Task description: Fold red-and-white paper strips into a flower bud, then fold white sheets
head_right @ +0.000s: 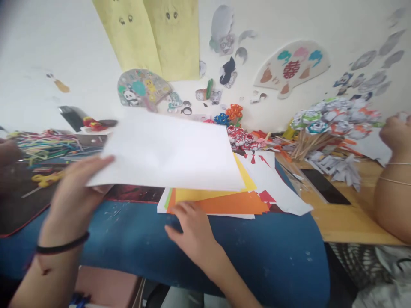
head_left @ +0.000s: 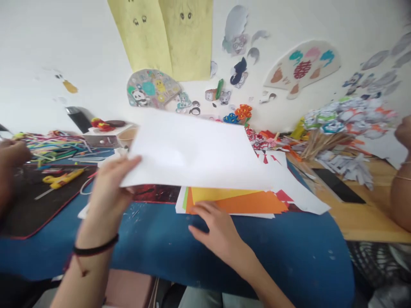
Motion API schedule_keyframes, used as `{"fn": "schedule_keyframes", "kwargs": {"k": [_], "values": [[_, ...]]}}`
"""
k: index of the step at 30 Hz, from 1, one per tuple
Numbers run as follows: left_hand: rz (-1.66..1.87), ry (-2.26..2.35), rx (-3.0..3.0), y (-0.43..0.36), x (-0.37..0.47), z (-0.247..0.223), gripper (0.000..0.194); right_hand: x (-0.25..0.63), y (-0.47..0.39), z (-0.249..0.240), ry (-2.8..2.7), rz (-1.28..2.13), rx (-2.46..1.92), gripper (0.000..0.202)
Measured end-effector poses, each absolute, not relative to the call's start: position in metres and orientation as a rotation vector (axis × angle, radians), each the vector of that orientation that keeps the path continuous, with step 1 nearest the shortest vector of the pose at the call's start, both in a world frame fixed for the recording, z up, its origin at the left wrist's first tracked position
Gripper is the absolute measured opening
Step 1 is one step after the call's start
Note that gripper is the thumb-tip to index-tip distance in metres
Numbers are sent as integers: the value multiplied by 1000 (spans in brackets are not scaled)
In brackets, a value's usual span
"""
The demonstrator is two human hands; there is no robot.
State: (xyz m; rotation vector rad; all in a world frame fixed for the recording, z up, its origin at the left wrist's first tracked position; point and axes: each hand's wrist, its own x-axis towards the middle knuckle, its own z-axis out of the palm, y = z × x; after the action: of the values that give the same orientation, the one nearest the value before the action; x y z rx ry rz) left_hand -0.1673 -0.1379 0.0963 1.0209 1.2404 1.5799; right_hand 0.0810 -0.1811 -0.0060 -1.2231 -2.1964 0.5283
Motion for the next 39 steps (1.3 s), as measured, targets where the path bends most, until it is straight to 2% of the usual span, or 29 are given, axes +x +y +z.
{"fn": "schedule_keyframes", "kwargs": {"k": [2,5,13,16,19,21,24,28,32,36,39], "values": [[1481,1210,999,-127,-133,63,27,106,-202,6,-2119,846,-1138,36],[1239,1194,971,-126,-104,24,39,151,-223,13,-1971,1161,-1068,20],[867,1408,1103,-143,-131,-11,50,212,-231,-41,-1545,1289,-1260,32],[823,1434,1167,-148,-142,-13,50,221,-228,-52,-1445,1094,-1335,33],[887,1415,1185,-153,-149,-1,50,234,-207,-55,-1431,593,-1493,31],[977,1398,1145,-155,-153,11,50,240,-186,-57,-1576,266,-1570,39],[1111,1379,1067,-156,-154,25,48,244,-157,-64,-1836,75,-1651,47],[1196,1353,1016,-156,-145,29,42,242,-153,-74,-1985,-59,-1639,40],[1207,1293,988,-154,-129,19,42,245,-175,-76,-1946,-79,-1514,45],[1161,1262,968,-153,-111,0,51,254,-191,-73,-1651,-25,-1560,38],[972,1254,1042,-155,-102,-12,56,258,-195,-68,-1410,120,-1628,34]]}}
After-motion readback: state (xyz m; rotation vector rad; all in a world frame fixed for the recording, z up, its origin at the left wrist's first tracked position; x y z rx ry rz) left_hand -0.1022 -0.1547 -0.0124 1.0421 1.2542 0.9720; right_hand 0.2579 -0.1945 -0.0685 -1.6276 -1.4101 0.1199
